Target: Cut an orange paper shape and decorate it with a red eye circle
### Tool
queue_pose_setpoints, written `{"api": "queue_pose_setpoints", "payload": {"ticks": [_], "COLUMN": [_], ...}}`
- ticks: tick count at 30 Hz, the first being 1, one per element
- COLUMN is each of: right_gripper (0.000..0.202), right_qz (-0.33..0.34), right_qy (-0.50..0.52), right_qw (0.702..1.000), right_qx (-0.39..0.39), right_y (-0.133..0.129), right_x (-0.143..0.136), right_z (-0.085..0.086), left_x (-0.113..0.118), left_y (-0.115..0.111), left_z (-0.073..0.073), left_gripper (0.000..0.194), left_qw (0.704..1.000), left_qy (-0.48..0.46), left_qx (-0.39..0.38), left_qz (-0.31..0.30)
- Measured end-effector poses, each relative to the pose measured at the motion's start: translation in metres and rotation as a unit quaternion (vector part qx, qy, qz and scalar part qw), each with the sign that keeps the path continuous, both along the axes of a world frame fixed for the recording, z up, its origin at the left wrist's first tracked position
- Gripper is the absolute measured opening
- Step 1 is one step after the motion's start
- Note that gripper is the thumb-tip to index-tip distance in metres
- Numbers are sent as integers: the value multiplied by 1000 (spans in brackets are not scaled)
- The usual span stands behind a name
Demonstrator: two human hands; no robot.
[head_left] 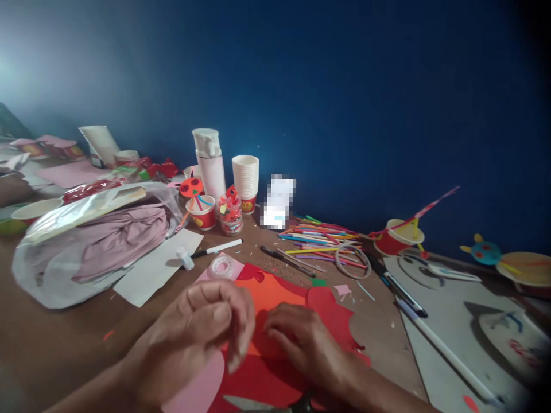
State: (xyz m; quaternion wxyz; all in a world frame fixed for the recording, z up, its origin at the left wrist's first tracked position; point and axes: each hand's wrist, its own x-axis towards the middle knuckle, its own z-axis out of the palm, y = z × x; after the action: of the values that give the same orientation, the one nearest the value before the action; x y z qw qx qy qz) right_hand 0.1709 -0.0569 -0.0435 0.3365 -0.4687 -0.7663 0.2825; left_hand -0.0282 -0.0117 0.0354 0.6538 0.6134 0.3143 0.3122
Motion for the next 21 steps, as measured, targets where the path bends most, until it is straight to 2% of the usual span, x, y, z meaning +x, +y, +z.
{"api": "queue_pose_setpoints", "payload": {"ticks": [3, 5, 7, 9, 13, 18, 21], "right_gripper": [16, 16, 16, 18, 21, 23, 23], "right_qz": [-71, -110, -125, -116, -86, -47, -31], "right_qy": [44, 45, 31, 5, -47, -79, -113], "right_qw": [995, 991, 987, 987, 986, 986, 985], "right_qx": [-46, -69, -94, -115, -133, -141, -128], "right_y": [7, 10, 12, 15, 15, 10, 7], "right_x": [13, 20, 24, 28, 30, 27, 24], "right_z": [7, 12, 15, 17, 17, 24, 32], "left_x": [-3, -3, 1, 7, 21, 31, 34], "left_y": [27, 41, 50, 55, 61, 62, 61], "left_z": [-10, -23, -34, -42, -53, -67, -72], "left_gripper": [26, 23, 22, 23, 25, 23, 22], "left_qw": [1000, 992, 974, 948, 872, 797, 766], "left_qy": [4, 102, 190, 260, 352, 393, 405], "left_qx": [-14, 44, 112, 185, 337, 455, 496], "left_qz": [18, 64, 54, 13, -42, -58, -55]}}
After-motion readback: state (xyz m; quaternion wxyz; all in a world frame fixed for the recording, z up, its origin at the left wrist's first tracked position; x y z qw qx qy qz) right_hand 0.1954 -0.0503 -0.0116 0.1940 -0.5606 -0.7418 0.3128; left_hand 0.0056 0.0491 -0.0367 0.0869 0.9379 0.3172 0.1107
